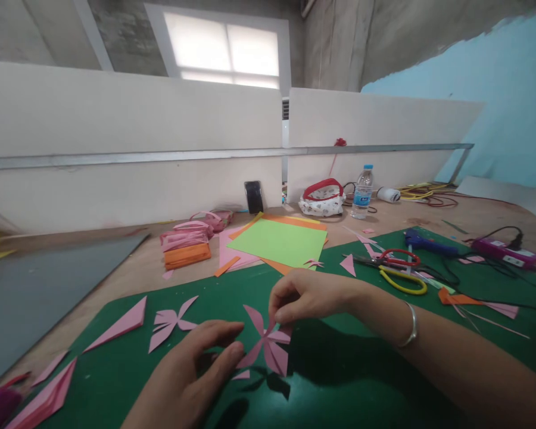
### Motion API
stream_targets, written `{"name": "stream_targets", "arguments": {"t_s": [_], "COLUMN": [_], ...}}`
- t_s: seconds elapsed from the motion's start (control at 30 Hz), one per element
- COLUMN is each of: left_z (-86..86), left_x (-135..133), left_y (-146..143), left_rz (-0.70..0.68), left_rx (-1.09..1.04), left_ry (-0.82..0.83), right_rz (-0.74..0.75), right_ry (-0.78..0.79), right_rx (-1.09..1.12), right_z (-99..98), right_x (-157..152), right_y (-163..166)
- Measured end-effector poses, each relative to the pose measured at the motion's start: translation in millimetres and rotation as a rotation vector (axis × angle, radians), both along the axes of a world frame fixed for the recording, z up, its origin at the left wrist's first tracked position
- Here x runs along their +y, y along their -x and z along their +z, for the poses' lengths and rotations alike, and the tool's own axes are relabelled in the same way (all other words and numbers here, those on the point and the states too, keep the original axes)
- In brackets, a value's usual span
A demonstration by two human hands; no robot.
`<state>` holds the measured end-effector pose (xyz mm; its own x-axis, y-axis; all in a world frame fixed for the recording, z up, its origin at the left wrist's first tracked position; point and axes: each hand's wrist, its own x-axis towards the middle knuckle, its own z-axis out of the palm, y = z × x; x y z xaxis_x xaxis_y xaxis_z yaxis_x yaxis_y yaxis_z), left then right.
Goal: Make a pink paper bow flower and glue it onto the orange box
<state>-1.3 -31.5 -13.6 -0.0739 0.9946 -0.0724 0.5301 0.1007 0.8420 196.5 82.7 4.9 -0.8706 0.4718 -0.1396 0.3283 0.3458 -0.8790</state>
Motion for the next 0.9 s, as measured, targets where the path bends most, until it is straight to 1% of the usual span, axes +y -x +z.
{"name": "stream_targets", "arguments": {"t_s": [0.07,0.1,0.17,0.27,0.33,0.43,0.53,0.6,0.8,0.9], "left_z": [5.9,7.4,9.7,12.2,11.4,3.6,-6.4,-9.1,-1.1,0.1], "left_x": [13.2,18.2,25.1,31.8,35.8,41.7,45.2,45.6,42.6,42.2], "left_y": [-7.2,-10.7,-16.7,-21.6,-21.8,-19.3,-14.8,-11.6,-8.1,-9.1], "left_rz": [-0.109,-0.142,-0.145,-0.109,-0.13,-0.139,-0.109,-0.095,-0.09,-0.062], "left_rx": [-0.164,-0.244,-0.335,-0.305,-0.295,-0.327,-0.331,-0.316,-0.244,-0.199], "left_ry": [0.145,0.202,0.241,0.187,0.165,0.148,0.113,0.1,0.051,0.01], "right_rz": [-0.024,-0.044,-0.089,-0.142,-0.17,-0.221,-0.271,-0.293,-0.324,-0.332], "right_ry": [0.012,0.01,0.001,-0.008,-0.009,-0.002,0.012,0.019,0.013,0.018], "right_rx": [0.027,0.042,0.074,0.11,0.122,0.14,0.155,0.158,0.144,0.15], "right_z": [1.7,2.4,3.8,5.2,5.1,2.8,-0.9,-3.0,-3.4,-3.1], "right_x": [-1.7,-2.4,-3.4,-3.5,-2.8,-1.8,-1.8,-2.6,-7.7,-9.5], "right_y": [0.0,0.1,0.5,1.2,2.2,5.0,8.6,10.9,15.5,16.3]}}
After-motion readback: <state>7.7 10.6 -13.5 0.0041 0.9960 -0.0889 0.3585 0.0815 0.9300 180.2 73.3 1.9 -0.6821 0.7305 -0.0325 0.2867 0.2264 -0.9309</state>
